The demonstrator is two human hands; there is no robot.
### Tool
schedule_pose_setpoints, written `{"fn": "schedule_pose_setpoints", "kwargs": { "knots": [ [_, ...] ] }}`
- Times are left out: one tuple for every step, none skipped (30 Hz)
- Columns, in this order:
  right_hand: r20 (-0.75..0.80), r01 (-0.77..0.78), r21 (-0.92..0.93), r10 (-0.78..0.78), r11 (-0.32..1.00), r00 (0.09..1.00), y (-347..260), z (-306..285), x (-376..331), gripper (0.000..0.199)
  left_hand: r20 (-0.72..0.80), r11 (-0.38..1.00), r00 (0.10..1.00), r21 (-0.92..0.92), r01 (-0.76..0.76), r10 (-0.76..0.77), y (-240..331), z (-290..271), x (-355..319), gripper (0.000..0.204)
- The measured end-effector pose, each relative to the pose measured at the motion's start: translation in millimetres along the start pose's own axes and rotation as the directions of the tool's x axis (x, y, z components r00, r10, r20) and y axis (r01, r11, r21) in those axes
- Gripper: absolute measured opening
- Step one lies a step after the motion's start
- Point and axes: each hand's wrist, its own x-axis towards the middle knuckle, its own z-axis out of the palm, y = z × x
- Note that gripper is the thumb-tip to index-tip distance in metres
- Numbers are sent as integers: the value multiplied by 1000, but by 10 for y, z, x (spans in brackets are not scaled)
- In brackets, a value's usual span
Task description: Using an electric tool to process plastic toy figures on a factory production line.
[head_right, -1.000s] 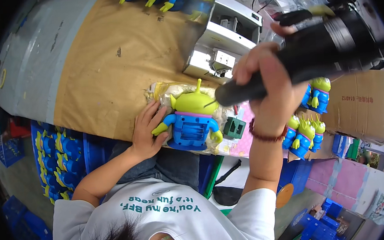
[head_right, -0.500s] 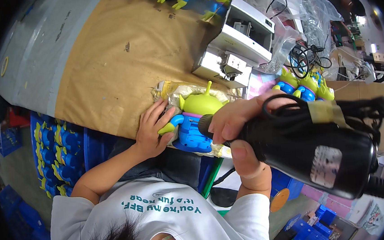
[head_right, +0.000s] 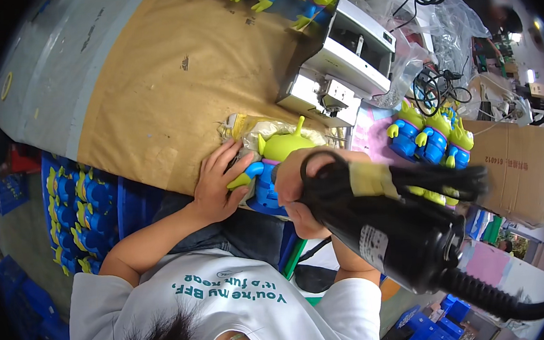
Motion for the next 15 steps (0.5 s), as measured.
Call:
{"fn": "schedule_pose_setpoints", "kwargs": {
  "knots": [
    [51, 18, 50, -20, 999, 998, 64, -31, -5, 43, -3, 1000, 1000, -2, 2, -2, -2, 1, 3, 60],
    [44, 45, 119, -50, 992, 998, 77, -32, 4, 39, -4, 1000, 1000, -4, 5, -5, 3, 0, 0, 60],
    [60, 58, 142, -67, 988, 996, 90, -41, 17, 38, -5, 1000, 1000, -4, 7, -7, 3, -1, -2, 60],
    [77, 70, 165, -84, 984, 994, 99, -50, 31, 38, -7, 1000, 1000, -4, 8, -8, 3, -2, 0, 60],
    [93, 83, 187, -102, 979, 990, 105, -56, 47, 38, -9, 1000, 1000, -6, 10, -10, 4, -4, 7, 59],
    [117, 83, 178, -105, 980, 988, 105, -55, 62, 37, -7, 1000, 1000, -9, 12, -12, 3, -6, 8, 59],
    [133, 90, 177, -115, 980, 984, 108, -49, 72, 36, -5, 1000, 1000, -12, 14, -14, 3, -6, 5, 59],
    [149, 95, 177, -122, 980, 981, 109, -44, 78, 36, -2, 1000, 1000, -14, 16, -16, 4, -4, -2, 59],
    [167, 102, 179, -133, 978, 977, 117, -36, 91, 35, -1, 1000, 1000, -12, 18, -18, 2, -7, -9, 59],
    [202, 128, 175, -162, 976, 966, 161, -56, 111, 38, 0, 1000, 1000, -11, 20, -20, 0, -10, -17, 59],
    [216, 137, 163, -171, 977, 961, 173, -59, 114, 40, -3, 1000, 1000, -8, 20, -20, -1, -13, -23, 58],
    [230, 147, 147, -178, 978, 957, 176, -64, 119, 42, -6, 1000, 1000, -9, 16, -16, 0, -13, -21, 57],
    [223, 140, 123, -165, 982, 961, 163, -60, 114, 42, -9, 1000, 1000, -10, 13, -13, 2, -13, -21, 57],
    [201, 114, 129, -138, 985, 970, 149, -54, 107, 40, -12, 1000, 1000, -4, 10, -11, -1, -12, -20, 59],
    [178, 89, 134, -112, 987, 978, 128, -51, 99, 39, -13, 1000, 1000, 0, 5, -5, -3, -8, -11, 61]
  ]
}}
